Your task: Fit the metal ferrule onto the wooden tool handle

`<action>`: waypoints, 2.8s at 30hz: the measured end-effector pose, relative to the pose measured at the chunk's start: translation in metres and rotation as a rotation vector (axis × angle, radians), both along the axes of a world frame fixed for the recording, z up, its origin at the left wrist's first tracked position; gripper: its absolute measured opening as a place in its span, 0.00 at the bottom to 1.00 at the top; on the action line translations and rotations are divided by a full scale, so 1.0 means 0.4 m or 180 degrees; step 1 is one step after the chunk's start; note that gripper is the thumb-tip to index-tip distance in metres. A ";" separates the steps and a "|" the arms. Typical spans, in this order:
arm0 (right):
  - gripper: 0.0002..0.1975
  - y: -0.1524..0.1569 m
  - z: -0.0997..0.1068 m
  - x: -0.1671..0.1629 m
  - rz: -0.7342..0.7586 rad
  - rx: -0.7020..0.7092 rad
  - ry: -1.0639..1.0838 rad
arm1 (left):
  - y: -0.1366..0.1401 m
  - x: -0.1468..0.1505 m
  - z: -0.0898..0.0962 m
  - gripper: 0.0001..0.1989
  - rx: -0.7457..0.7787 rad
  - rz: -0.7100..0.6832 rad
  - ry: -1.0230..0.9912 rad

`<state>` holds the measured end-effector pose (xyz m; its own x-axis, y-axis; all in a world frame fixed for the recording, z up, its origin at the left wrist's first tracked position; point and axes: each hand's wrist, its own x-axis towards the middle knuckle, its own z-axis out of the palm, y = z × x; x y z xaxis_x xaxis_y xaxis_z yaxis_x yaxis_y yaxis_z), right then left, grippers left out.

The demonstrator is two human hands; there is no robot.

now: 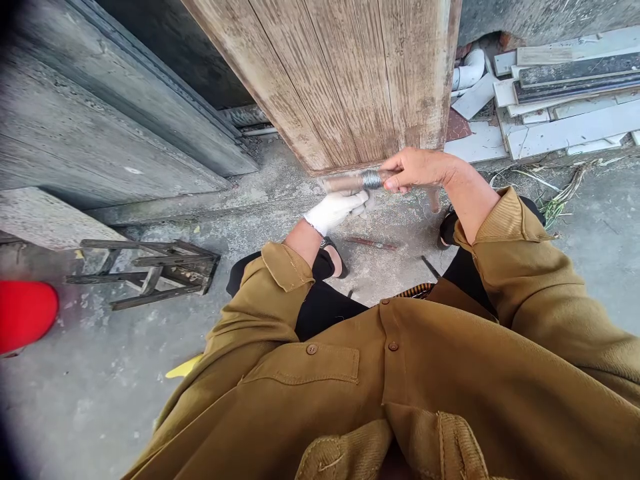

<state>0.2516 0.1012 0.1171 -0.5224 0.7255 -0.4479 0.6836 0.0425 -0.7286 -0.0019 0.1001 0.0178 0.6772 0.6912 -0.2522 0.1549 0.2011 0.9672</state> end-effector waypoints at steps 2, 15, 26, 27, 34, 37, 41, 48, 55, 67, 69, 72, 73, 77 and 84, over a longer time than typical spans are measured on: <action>0.18 -0.006 0.003 -0.015 -0.0472 0.0134 0.0219 | -0.011 0.003 0.008 0.22 0.0091 -0.0063 -0.0055; 0.09 0.011 -0.059 -0.035 0.0687 -0.0185 -0.1522 | -0.016 0.000 0.040 0.14 0.0814 -0.0549 0.0679; 0.25 0.000 0.019 0.021 0.0269 -0.0175 0.0202 | -0.010 -0.003 -0.008 0.29 -0.0243 0.0333 -0.0684; 0.26 -0.001 0.019 0.025 0.0165 -0.0193 0.0354 | -0.014 -0.001 -0.008 0.29 -0.0256 0.0394 -0.0742; 0.29 -0.009 0.024 0.031 -0.0290 -0.0121 0.0783 | -0.035 0.011 0.029 0.29 -0.0418 0.0319 -0.1084; 0.23 -0.005 0.019 0.035 -0.0413 -0.0126 0.0987 | -0.035 0.015 0.031 0.26 -0.0390 0.0346 -0.0952; 0.13 0.000 0.007 0.036 -0.0520 -0.0240 0.1552 | -0.033 0.019 0.014 0.24 -0.0238 0.0461 -0.0655; 0.18 0.010 -0.007 0.023 -0.0733 -0.0311 0.1560 | -0.036 0.017 0.007 0.29 0.0378 0.0372 -0.0239; 0.23 0.011 -0.009 0.013 -0.0773 -0.0262 0.1716 | -0.033 0.013 0.020 0.21 0.1470 0.0264 0.0722; 0.21 0.014 -0.052 -0.013 -0.1087 -0.0150 0.1512 | -0.027 0.017 0.008 0.16 0.1846 0.0056 0.0896; 0.19 0.013 -0.046 -0.011 -0.1095 -0.0144 0.1568 | -0.034 0.021 0.001 0.17 0.1243 0.0408 0.0536; 0.16 0.008 -0.023 0.000 -0.1084 -0.0201 0.1653 | -0.047 0.029 0.003 0.20 0.0350 0.0817 -0.0133; 0.15 0.007 -0.016 0.004 -0.1070 -0.0206 0.1669 | -0.050 0.032 0.007 0.22 0.0112 0.0916 -0.0338; 0.13 0.003 0.003 0.020 -0.0870 -0.0102 0.1738 | -0.053 0.039 0.033 0.25 -0.0660 0.1307 -0.0781; 0.15 0.005 -0.002 0.028 -0.0566 -0.0130 0.1938 | -0.038 0.033 0.044 0.20 -0.1403 0.1398 -0.1087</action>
<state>0.2630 0.1034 0.1163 -0.5652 0.8134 -0.1377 0.1403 -0.0696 -0.9877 0.0113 0.0851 0.0353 0.4503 0.8009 -0.3947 -0.3277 0.5594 0.7613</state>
